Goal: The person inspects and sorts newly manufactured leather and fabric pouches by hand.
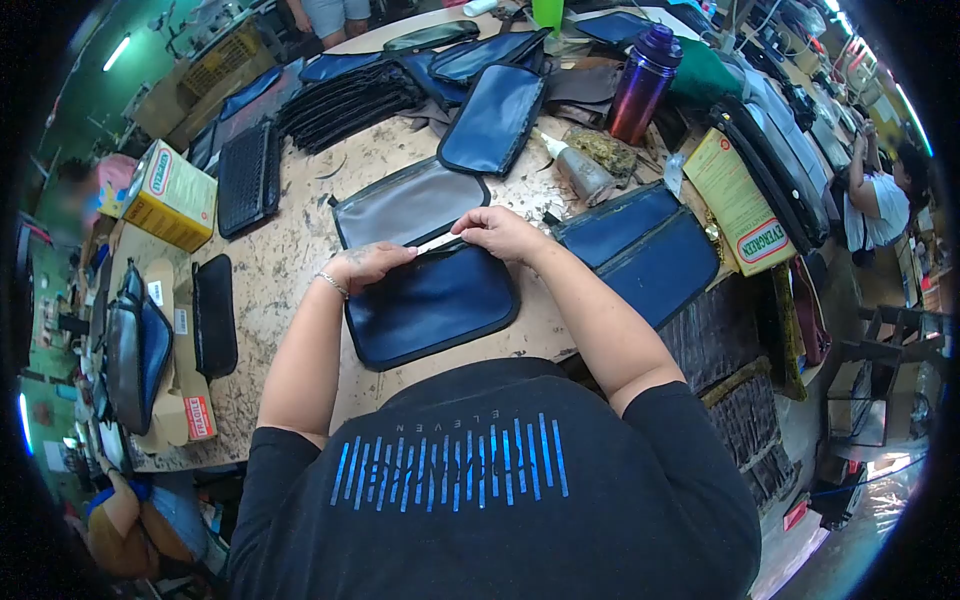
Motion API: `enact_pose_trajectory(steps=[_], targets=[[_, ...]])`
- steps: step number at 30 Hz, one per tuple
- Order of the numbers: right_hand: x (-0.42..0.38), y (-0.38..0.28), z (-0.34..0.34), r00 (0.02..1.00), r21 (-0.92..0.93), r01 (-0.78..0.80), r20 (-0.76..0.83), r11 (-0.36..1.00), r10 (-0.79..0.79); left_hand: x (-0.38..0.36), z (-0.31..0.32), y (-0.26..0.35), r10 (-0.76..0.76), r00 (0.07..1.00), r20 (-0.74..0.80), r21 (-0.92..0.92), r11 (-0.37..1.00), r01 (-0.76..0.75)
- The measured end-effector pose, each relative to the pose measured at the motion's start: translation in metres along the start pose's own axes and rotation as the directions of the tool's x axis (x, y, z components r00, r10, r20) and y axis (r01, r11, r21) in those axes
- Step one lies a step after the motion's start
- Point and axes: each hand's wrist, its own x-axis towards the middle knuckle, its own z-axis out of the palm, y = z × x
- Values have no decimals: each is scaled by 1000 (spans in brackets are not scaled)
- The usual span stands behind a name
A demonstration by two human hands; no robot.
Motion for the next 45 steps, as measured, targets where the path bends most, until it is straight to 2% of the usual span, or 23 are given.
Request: enact_pose_trajectory(steps=[1,2,3,5,6,8,11,15,17,19,21,23,28,34,37,39,42,45], targets=[[2,-5,1,1000,-95,-11,15,995,12,-2,-2,-1,-81,997,22,28,996,80],[6,-1,1,998,-187,54,39,981,-47,7,3,-11,53,999,-9,23,998,-53],[8,-9,2,998,-187,57,44,981,-50,3,3,-9,51,999,-13,21,998,-51],[10,-25,1,990,-461,72,141,884,-7,-2,4,-2,30,998,55,-28,999,-28],[13,-25,0,986,-449,71,166,890,5,1,4,-6,29,998,55,-30,999,-28],[16,-24,-1,984,-404,26,170,914,47,13,4,-16,172,983,66,-212,965,-155],[17,-24,0,981,-341,-35,170,940,98,19,5,-14,249,968,31,-315,922,-227],[15,-27,3,986,-334,-4,158,942,61,26,10,3,158,987,1,-354,923,-147],[14,-32,3,984,-364,-5,165,931,70,24,12,12,104,993,-56,-265,957,-115],[13,-33,2,981,-390,-3,176,921,77,28,12,10,126,991,-52,-303,943,-136],[16,-29,2,978,-300,-54,179,952,111,32,12,6,142,988,-53,-341,928,-152],[19,-26,1,974,-264,-64,195,962,118,38,10,3,69,996,-61,-403,911,-88],[21,-25,1,968,-188,-67,225,980,109,36,12,2,88,993,-78,-419,901,-113],[20,-30,-1,965,-242,-27,245,970,88,36,15,1,145,985,-89,-407,898,-169],[20,-32,-1,968,-338,-2,235,941,86,37,14,1,138,987,-82,-358,920,-159],[20,-33,0,963,-464,112,269,878,19,35,14,2,118,990,-81,-328,935,-139],[19,-36,1,959,-554,154,285,818,12,32,16,4,165,982,-91,-296,937,-184],[19,-34,1,961,-541,164,276,825,-10,33,17,2,160,979,-130,-266,945,-190]])
